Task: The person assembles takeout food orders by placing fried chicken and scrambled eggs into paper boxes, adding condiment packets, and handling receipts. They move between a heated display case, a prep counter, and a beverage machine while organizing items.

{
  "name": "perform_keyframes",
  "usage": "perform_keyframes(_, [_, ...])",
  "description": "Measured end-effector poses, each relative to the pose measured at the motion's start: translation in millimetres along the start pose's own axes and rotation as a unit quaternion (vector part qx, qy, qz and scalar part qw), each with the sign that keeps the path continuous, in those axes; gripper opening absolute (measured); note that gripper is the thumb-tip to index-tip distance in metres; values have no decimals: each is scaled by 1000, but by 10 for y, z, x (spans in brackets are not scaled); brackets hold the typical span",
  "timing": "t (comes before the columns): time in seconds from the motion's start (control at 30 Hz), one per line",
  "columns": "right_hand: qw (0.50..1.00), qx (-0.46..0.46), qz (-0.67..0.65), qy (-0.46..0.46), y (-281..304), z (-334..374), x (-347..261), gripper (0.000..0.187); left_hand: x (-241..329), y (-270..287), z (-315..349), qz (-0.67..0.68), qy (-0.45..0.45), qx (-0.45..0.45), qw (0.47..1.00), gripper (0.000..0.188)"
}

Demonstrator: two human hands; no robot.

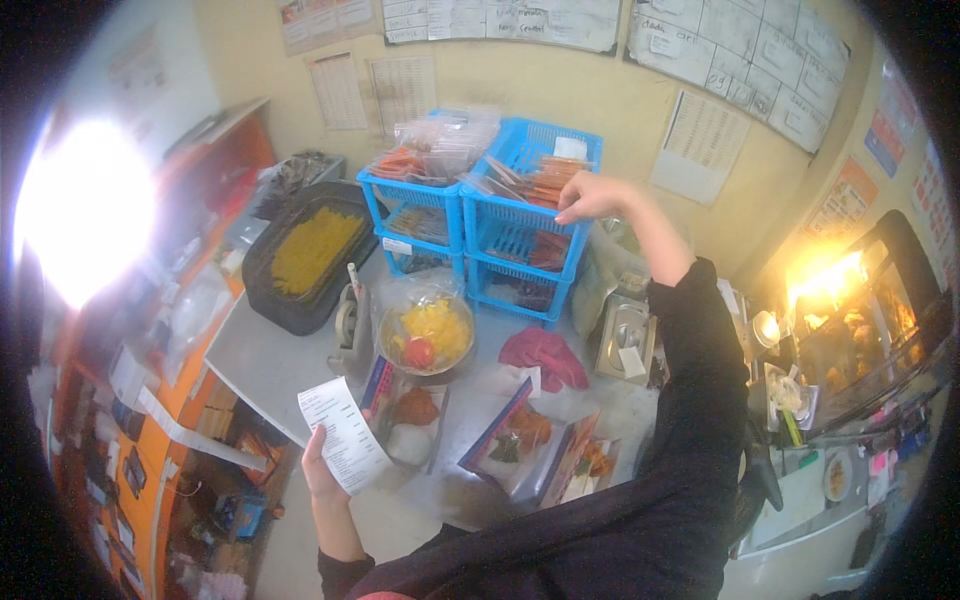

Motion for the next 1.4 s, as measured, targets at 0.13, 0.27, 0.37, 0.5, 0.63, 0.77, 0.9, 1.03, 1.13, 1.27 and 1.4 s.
perform_keyframes(0.13, [986, -29, -157, 45, 5, -10, 217, 22, -37, 9, -77, 36, -1, 40, 999, 53])
perform_keyframes(0.27, [980, -17, -193, 45, -36, -35, 322, 19, -63, 81, -100, 39, -11, 58, 997, 53])
perform_keyframes(0.37, [996, 40, -84, 15, -45, 39, 158, 23, -25, 127, -75, 18, -16, 49, 999, 55])
perform_keyframes(0.5, [990, 137, -40, 2, -126, 87, 101, 27, 3, 164, -79, 33, -16, 24, 999, 54])
perform_keyframes(0.63, [980, 80, -177, 48, -154, 16, 347, 25, 10, 157, -140, 38, -20, 21, 999, 53])
perform_keyframes(0.77, [980, 114, -125, 108, -121, -103, 299, 26, 116, 188, -22, 25, -48, 48, 997, 53])
perform_keyframes(0.9, [978, 107, -117, 137, -177, 13, 35, 32, 281, 438, 270, 50, -69, 116, 990, 56])
perform_keyframes(1.03, [973, 62, -194, 110, -148, -2, 262, 32, 465, 676, 872, 73, -95, 110, 987, 54])
perform_keyframes(1.13, [983, 89, -146, 67, -56, 13, 649, 19, 712, 891, 1621, 96, -152, 182, 967, 55])
perform_keyframes(1.27, [982, 184, 23, 43, 93, -261, 759, 18, 862, 1433, 2409, 123, -213, 237, 940, 56])
perform_keyframes(1.4, [938, 275, 153, 148, -281, 82, -901, 17, 1254, 1863, 3063, 136, -257, 294, 910, 55])
Point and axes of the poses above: each hand's wrist, its own z-axis away from the middle knuckle, its own y-axis out of the back of the hand, x = y × z, the point moved 7 cm from there along -z, towards the middle knuckle, and after that the axes turned 5 degrees about z, right-handed, at the moved point
